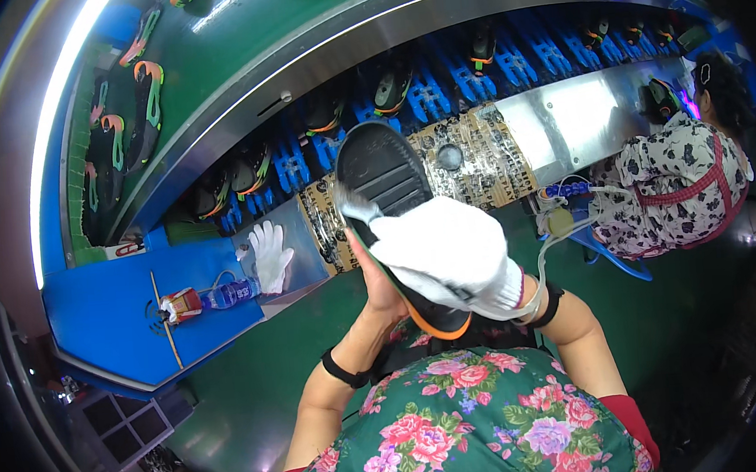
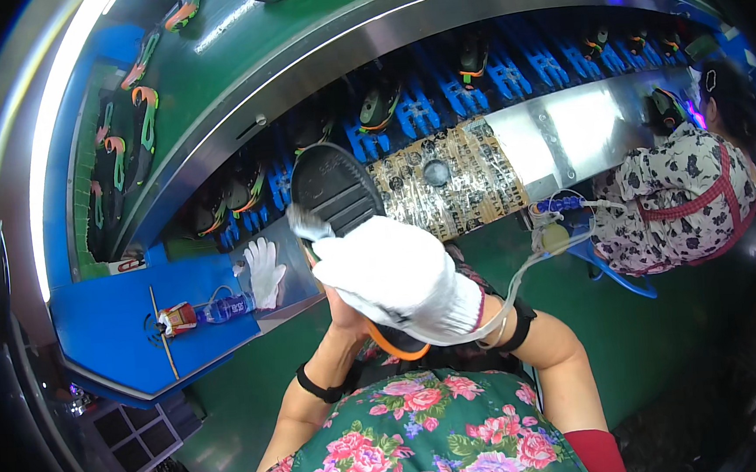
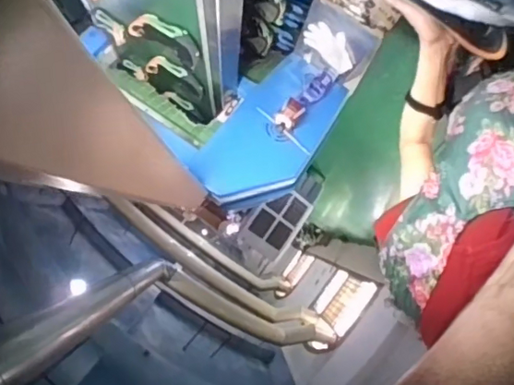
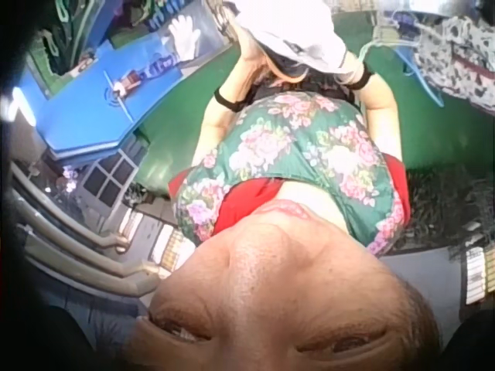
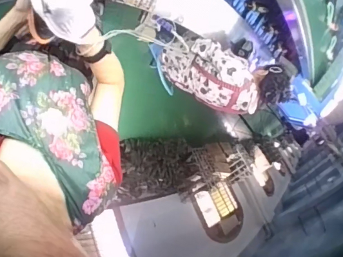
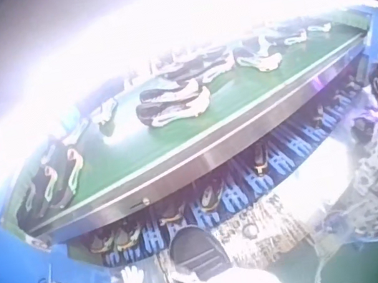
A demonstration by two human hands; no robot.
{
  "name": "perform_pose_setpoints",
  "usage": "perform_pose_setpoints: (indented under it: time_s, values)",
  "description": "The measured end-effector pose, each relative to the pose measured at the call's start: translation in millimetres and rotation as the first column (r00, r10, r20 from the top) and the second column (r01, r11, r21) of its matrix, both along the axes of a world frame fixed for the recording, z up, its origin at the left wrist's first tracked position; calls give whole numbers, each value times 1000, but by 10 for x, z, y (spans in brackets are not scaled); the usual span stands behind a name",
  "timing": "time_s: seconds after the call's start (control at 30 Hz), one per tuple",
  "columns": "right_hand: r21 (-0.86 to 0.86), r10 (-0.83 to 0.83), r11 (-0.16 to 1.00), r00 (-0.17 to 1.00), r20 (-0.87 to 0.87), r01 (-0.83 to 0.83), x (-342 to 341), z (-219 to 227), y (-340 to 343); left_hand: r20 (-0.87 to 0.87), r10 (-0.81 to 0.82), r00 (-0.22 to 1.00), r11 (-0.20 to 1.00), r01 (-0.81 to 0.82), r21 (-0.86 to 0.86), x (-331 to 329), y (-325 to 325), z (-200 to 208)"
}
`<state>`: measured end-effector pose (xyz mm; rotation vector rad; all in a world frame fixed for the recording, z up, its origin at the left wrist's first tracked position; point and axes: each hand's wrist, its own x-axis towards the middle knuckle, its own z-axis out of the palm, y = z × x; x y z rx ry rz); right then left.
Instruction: Apply adhesive to the edges and surfaces of shoe soles using a brush.
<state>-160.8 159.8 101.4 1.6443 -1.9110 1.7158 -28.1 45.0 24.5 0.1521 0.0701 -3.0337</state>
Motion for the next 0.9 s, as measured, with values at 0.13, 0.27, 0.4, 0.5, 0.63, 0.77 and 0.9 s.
perform_pose_setpoints:
  time_s: [0.13,0.27,0.4,0.5,0.63,0.77,0.9]
  values:
    - [-63,-180,980,975,130,190,-70,-39,65,224,34,974,921,56,-385,117,-8,-168]
    - [106,-42,993,986,-161,60,-46,-56,55,187,3,982,965,46,-257,125,27,-222]
    - [-56,35,998,987,156,-26,-84,-71,72,43,40,998,999,-40,8,-2,13,-193]
    - [-45,-126,988,947,295,146,-128,-85,85,84,19,996,896,20,-443,-59,-29,-168]
    - [112,-23,993,994,-106,35,-63,-107,35,90,21,996,907,19,-421,-25,-137,-214]
    - [-120,129,988,937,325,-94,-69,-131,11,329,207,921,726,81,-683,38,-247,-314]
    - [15,32,999,990,140,-34,-11,-141,-44,269,162,949,831,16,-556,49,-336,-379]
